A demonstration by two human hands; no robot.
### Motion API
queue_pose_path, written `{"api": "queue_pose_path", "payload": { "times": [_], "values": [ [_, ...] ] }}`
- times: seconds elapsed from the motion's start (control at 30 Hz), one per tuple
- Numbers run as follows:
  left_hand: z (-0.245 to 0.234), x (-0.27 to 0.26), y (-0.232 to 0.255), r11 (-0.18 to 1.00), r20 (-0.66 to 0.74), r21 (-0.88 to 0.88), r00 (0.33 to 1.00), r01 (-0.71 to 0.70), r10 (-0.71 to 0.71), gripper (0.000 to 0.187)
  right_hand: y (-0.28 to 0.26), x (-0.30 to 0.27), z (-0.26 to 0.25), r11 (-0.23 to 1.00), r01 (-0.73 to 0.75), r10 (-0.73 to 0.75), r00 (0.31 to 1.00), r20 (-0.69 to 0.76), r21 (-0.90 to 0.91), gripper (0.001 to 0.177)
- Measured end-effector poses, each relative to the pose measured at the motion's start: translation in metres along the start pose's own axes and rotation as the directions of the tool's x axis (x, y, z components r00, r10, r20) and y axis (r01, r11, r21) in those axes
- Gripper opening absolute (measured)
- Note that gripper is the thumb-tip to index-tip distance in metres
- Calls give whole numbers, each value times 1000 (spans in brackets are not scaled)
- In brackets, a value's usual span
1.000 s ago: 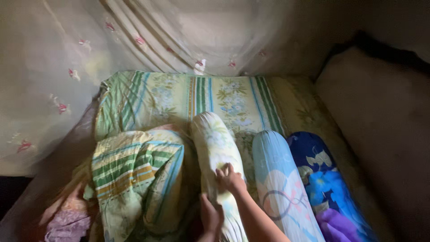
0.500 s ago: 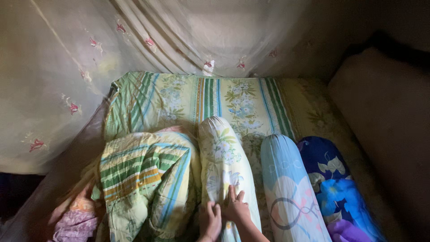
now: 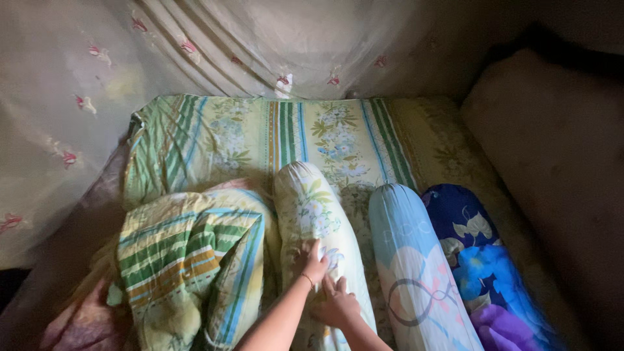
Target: The person organizes a bed by moving bolsters and then folds several pieces of fabric including a red cloth, a pink cloth, and a patterned pillowcase, placing them on the bed.
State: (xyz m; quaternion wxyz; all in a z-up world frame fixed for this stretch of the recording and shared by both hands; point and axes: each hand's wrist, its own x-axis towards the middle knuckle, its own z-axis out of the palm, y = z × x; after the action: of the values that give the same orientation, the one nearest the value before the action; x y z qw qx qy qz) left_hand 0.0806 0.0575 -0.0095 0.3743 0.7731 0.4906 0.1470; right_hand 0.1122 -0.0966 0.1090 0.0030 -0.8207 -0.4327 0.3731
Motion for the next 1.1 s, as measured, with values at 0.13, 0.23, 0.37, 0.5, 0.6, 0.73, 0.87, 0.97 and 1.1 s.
{"api": "queue_pose_path", "payload": {
  "times": [0.13, 0.23, 0.37, 0.5, 0.6, 0.73, 0.87, 0.97, 1.1],
  "values": [
    [20, 46, -31, 931, -91, -344, 991, -122, 97, 98, 9, 15, 15, 990, 88, -91, 996, -23, -112, 113],
    [21, 67, -42, 975, -120, -171, 979, 145, -167, 120, 20, 35, 28, 979, 171, -177, 983, -47, -110, 107],
    [20, 98, -49, 910, -237, -382, 935, 159, -263, 131, 37, 81, 62, 923, 307, -326, 945, -44, -233, 86],
    [6, 109, -46, 938, -183, -187, 928, 292, -325, 113, 57, 121, 98, 908, 319, -344, 938, -46, -272, 73],
    [-3, 109, -35, 899, -167, -138, 885, 415, -435, 77, 60, 135, 110, 917, 306, -344, 931, -120, -256, 66],
    [-18, 111, -28, 881, -275, -227, 841, 414, -466, 43, 54, 138, 99, 944, 253, -278, 956, -98, -214, 64],
    [-26, 122, -27, 910, -399, -251, 821, 331, -409, 39, 39, 102, 64, 981, 179, -186, 976, -112, -70, 88],
    [-41, 145, -17, 931, -406, -269, 847, 247, -342, 35, 11, 53, 22, 989, 147, -142, 974, -175, 12, 105],
    [-75, 149, 8, 983, -607, -180, 785, 16, -124, 35, -26, 6, -31, 986, 165, -156, 962, -226, 21, 107]
  ]
}}
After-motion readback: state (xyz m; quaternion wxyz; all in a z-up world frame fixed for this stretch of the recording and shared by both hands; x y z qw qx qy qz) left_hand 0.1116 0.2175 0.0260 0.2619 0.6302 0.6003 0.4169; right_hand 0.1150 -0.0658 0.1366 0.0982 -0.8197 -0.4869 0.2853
